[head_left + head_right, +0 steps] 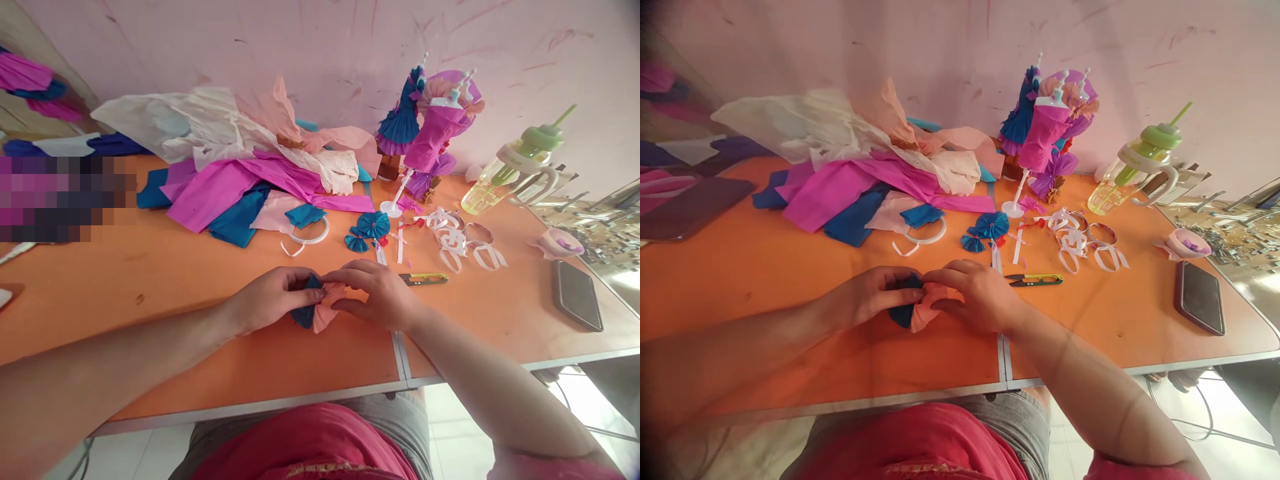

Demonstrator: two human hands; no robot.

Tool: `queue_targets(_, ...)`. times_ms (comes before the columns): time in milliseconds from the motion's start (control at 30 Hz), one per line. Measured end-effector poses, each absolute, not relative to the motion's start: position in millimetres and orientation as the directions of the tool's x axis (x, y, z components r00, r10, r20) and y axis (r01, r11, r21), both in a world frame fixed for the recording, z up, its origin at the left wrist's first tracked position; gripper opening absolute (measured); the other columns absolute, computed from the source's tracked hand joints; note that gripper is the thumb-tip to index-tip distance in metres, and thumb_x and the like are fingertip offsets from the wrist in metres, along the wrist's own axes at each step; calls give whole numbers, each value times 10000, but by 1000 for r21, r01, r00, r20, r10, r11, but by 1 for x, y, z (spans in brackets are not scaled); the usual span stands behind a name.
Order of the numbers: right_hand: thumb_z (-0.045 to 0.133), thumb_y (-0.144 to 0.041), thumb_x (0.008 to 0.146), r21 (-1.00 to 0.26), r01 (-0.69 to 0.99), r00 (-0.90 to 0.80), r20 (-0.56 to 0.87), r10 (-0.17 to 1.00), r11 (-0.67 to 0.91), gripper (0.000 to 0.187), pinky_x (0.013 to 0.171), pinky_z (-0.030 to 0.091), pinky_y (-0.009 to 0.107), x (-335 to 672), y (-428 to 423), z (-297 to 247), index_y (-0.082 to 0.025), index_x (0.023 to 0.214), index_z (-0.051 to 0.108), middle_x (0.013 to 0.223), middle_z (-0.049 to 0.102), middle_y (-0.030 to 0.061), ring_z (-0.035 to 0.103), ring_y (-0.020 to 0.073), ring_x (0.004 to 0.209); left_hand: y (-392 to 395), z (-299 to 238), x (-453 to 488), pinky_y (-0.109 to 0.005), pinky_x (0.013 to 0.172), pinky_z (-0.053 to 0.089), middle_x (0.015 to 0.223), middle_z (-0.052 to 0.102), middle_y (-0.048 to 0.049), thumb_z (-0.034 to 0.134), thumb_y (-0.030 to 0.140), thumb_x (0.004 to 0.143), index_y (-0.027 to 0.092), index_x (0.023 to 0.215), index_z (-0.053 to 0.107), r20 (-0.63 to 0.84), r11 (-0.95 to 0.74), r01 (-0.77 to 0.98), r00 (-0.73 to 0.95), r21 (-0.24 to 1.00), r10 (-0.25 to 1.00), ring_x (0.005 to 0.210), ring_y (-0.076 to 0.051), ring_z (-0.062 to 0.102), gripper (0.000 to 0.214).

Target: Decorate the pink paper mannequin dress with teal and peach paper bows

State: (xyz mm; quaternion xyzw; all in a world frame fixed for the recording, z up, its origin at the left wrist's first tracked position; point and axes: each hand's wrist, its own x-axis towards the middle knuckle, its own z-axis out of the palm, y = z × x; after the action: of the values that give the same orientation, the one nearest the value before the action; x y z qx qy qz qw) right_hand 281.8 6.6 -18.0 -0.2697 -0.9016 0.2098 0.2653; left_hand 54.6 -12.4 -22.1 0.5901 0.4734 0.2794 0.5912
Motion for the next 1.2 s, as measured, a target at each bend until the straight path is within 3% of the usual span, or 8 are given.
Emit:
queue_targets(133, 581, -251, 938, -457, 332, -682, 488, 544, 825, 178, 739, 523, 260, 283, 8, -19, -203, 1047, 714, 911, 722, 42, 660, 130, 825, -9, -27, 51, -256, 643, 442, 755, 641, -13, 702, 495, 782, 166, 858, 692, -276, 176, 246, 469, 953, 839, 716, -167, 583, 337)
queue_targets(300, 582, -239, 937, -481, 288, -676, 511, 532, 828, 159, 719, 518, 236, 282, 6, -20, -210, 976, 734, 905, 710, 40, 661, 117, 808, -12, -25, 52, -272, 697, 477, 870, 704, -28, 698, 508, 783, 186, 927, 716, -259, 112, 291, 536, 950, 803, 797, -205, 636, 354)
queue_targets(533, 542, -272, 960, -456, 387, -649, 484, 588, 802, 182, 708, 490, 229, 275, -1, -20, -207, 977, 712, 881, 719, 29, 658, 117, 793, -13, -27, 52, -245, 663, 446, 774, 699, -18, 634, 524, 835, 171, 931, 736, -288, 86, 391, 494, 916, 820, 723, -164, 613, 380)
queue_targets(633, 537, -355, 959, -445, 490, -642, 398, 656, 750, 221, 702, 473, 240, 282, 0, -8, -208, 1042, 680, 911, 720, 31, 654, 124, 793, -11, -26, 50, -241, 651, 437, 730, 683, -10, 640, 545, 826, 177, 892, 732, -297, 118, 374, 466, 920, 833, 700, -159, 611, 385)
queue_targets(700, 574, -459, 918, -396, 643, -594, 282, 753, 656, 329, 676, 458, 262, 296, 3, 3, -223, 1138, 636, 934, 709, 31, 644, 143, 778, -10, -25, 47, -242, 657, 433, 704, 675, -7, 653, 560, 810, 178, 860, 729, -296, 148, 346, 425, 926, 856, 701, -160, 612, 393)
queue_targets(833, 623, -483, 851, -50, 917, -393, 43, 919, 395, 305, 658, 412, 302, 338, 13, 17, -241, 1032, 655, 958, 671, 49, 622, 225, 865, -6, -25, 44, -251, 703, 437, 738, 696, -21, 659, 555, 805, 168, 847, 732, -275, 180, 282, 349, 942, 896, 749, -174, 623, 396)
queue_targets(1000, 652, -278, 816, 142, 932, -306, -180, 935, 333, 264, 728, 412, 338, 370, 23, 2, -170, 1056, 629, 1000, 642, 104, 604, 272, 940, -4, -32, 42, -243, 685, 437, 734, 703, -17, 667, 538, 810, 167, 879, 726, -279, 222, 210, 297, 952, 913, 702, -159, 618, 382)
queue_targets(1200, 638, -228, 776, 129, 925, -322, -231, 918, 357, 103, 640, 337, 290, 364, 28, 3, -192, 868, 607, 897, 636, 72, 584, 227, 847, -4, -37, 43, -248, 719, 445, 707, 704, -21, 680, 515, 812, 164, 851, 722, -256, 235, 108, 279, 966, 925, 692, -157, 622, 356)
